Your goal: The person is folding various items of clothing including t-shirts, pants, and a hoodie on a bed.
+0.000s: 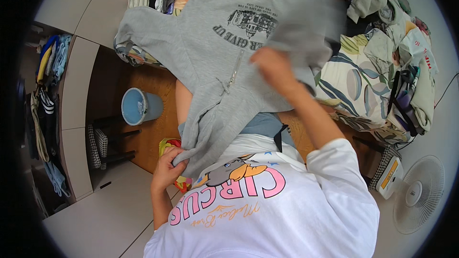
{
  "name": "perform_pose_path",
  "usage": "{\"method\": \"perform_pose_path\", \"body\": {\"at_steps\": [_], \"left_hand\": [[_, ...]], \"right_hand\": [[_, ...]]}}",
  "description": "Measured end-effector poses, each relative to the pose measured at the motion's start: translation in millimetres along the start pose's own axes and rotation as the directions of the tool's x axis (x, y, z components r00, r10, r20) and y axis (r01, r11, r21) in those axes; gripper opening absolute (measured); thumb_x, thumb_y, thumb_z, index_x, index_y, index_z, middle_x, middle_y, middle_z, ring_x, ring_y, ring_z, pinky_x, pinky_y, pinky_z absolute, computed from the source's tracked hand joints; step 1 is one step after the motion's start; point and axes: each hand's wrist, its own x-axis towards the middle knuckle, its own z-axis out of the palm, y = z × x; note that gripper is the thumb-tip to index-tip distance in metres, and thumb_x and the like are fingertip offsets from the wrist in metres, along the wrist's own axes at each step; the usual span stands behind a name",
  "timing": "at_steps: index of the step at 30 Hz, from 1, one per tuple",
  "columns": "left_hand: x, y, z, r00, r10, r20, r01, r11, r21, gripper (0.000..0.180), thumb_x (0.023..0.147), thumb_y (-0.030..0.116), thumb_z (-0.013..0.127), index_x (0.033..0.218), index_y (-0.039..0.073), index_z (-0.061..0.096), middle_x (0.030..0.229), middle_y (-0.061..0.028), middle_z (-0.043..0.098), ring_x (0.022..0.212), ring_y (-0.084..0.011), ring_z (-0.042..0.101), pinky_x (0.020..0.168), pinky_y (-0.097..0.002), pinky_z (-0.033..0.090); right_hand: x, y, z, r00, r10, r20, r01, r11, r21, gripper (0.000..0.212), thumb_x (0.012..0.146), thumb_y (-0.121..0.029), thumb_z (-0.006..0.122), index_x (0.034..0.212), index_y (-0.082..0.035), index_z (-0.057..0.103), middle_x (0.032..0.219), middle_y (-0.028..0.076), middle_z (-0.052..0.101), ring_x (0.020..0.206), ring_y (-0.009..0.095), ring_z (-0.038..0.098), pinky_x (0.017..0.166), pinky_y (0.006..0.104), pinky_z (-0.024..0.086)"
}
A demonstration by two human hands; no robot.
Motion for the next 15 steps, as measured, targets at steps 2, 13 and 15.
{"method": "perform_pose_path", "body": {"at_steps": [2,13,15], "left_hand": [[-2,-2,0,0.999,-0.043,0.008,0.044,0.999,-0.009,0.024,0.071,0.007,0.063,0.095,0.002,0.060,0.087,-0.0089,0.057,0.093,-0.0273,0.050,0.083,-0.0325,0.039],[46,-7,-44,0.946,-0.290,-0.143,0.224,0.906,-0.359,0.037,0.079,0.012,0.066,0.112,0.003,0.055,0.102,-0.0035,0.057,0.093,-0.0132,0.053,0.087,-0.0285,0.043],[83,-12,-48,0.964,-0.208,-0.168,0.137,0.923,-0.359,0.037,0.080,0.013,0.065,0.113,0.002,0.054,0.104,-0.0044,0.057,0.094,-0.0130,0.052,0.086,-0.0272,0.043]], "right_hand": [[-17,-11,55,0.952,-0.004,0.305,0.012,1.000,-0.024,0.024,0.070,-0.001,0.055,0.093,-0.010,0.059,0.095,0.007,0.058,0.092,0.026,0.056,0.081,0.0368,0.043],[-62,3,-26,0.932,0.292,0.213,-0.256,0.950,-0.180,0.037,0.074,-0.015,0.064,0.110,-0.009,0.056,0.111,0.010,0.055,0.099,0.029,0.053,0.087,0.0392,0.039],[-103,12,-47,0.883,0.386,0.267,-0.292,0.897,-0.331,0.038,0.075,-0.019,0.064,0.112,-0.010,0.055,0.108,0.010,0.056,0.098,0.028,0.053,0.088,0.0405,0.038]]}}
